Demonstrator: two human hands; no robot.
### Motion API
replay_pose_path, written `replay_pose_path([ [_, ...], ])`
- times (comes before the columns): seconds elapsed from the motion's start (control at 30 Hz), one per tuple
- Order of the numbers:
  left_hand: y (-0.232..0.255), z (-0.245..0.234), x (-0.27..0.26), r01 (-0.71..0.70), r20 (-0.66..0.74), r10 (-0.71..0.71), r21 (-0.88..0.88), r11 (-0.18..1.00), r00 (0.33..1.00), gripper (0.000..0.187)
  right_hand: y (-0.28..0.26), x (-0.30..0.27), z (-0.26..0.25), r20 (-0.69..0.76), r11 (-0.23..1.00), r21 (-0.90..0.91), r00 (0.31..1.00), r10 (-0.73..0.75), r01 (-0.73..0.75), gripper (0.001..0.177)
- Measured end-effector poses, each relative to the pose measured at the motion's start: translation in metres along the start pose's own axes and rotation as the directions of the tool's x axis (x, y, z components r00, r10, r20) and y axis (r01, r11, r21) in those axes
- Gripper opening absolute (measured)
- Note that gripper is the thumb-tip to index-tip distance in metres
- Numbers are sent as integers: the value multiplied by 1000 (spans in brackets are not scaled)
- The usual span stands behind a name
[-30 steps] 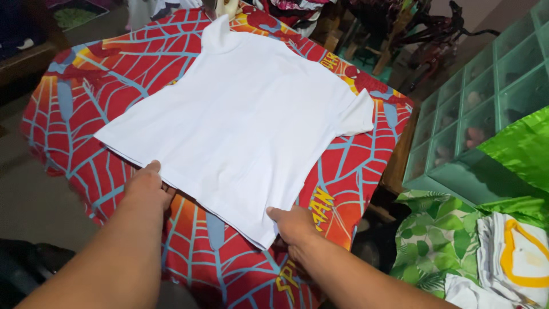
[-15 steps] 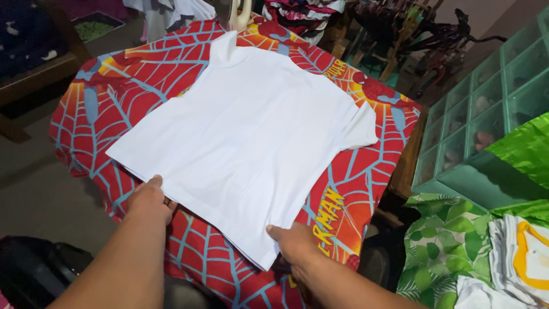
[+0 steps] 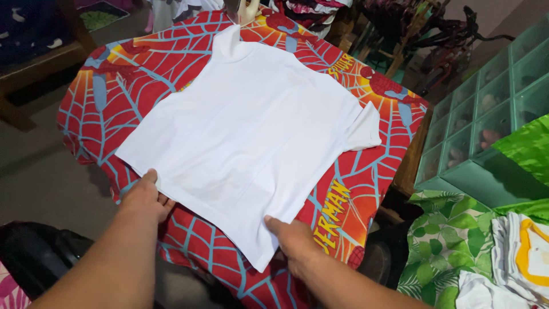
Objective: The person irons a white t-shirt laid out on a Spider-Man themed tablecloth. They smooth the fabric with their hands and use a white electric iron to press the sleeves and body of the shirt, moving the iron back and forth to remove wrinkles.
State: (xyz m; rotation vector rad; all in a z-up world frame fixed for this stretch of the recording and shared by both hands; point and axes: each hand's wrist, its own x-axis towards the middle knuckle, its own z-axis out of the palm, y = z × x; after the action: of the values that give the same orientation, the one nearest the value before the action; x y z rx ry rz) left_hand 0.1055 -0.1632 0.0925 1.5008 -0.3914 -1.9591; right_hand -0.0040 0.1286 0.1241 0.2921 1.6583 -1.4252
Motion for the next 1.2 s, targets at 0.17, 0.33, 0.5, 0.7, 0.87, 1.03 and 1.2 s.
replay_pose_path([
  [0.17,6,-1,15,-161,47,158,78,984,986,30,-6,-5,5,-29,999,-49,999,-15,14,37],
  [0.33,11,-1,26,-229,14,229,157,961,973,30,3,-8,6,10,998,-57,1000,-21,22,35],
  [0.5,17,-10,34,-239,38,236,85,967,971,29,11,-8,4,21,992,-124,999,-28,30,33],
  [0.7,15,-31,30,-249,19,248,93,964,969,28,24,-11,5,56,988,-156,998,6,2,28],
  [0.87,15,-41,28,-224,-33,235,202,953,971,28,29,-11,8,100,988,-149,995,-16,31,26],
  [1.03,16,-39,27,-208,-78,227,196,958,971,31,29,-12,9,95,981,-190,995,-22,40,25],
  [1.2,11,-27,-2,-242,-165,522,744,623,837,43,20,-15,5,43,956,-288,997,67,-52,28],
])
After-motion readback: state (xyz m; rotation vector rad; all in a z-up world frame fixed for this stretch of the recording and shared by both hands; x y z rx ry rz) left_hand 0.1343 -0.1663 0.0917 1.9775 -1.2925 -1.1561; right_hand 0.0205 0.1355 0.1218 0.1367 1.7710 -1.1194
